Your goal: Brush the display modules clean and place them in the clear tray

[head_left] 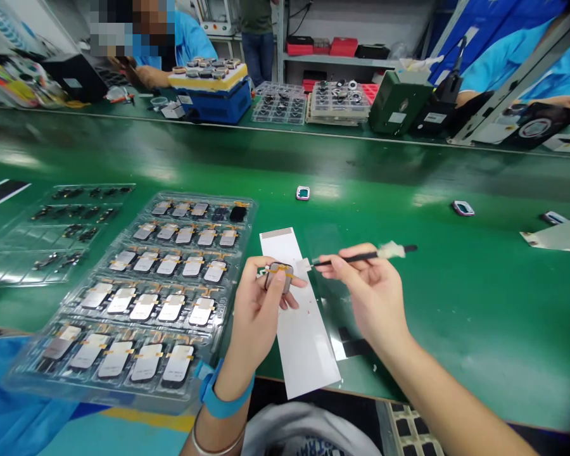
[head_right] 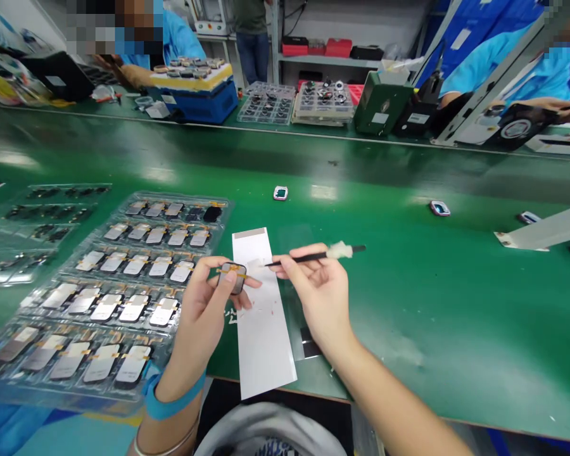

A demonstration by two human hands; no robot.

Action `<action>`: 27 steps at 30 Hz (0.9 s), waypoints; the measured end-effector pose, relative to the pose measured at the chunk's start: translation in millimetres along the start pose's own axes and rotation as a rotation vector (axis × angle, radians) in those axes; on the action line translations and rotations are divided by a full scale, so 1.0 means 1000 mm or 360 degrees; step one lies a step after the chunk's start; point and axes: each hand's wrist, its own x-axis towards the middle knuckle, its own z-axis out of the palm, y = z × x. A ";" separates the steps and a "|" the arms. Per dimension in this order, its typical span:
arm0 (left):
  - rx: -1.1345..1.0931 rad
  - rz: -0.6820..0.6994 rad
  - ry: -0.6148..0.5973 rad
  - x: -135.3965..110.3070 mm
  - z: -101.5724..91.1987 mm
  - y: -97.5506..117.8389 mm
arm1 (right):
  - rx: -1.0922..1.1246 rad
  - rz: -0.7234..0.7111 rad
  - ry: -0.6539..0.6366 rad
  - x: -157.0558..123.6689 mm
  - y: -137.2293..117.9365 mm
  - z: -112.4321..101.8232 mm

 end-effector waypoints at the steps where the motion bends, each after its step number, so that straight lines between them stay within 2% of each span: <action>1: -0.0133 -0.0062 -0.0070 -0.002 0.004 0.003 | 0.0024 -0.0052 0.0074 -0.010 -0.002 0.001; 4: -0.0394 -0.0144 -0.0195 -0.007 0.016 0.005 | 0.0070 -0.0194 0.0267 -0.035 0.001 0.007; 8: -0.0555 -0.0181 -0.0250 -0.014 0.028 -0.001 | 0.0087 -0.0251 0.0368 -0.051 0.015 0.011; 20: -0.0592 -0.0275 -0.0208 -0.014 0.037 -0.009 | 0.0054 -0.0381 0.0428 -0.053 0.026 0.012; 27: -0.0595 -0.0239 -0.0211 -0.016 0.037 -0.011 | 0.0043 -0.0371 0.0434 -0.053 0.029 0.012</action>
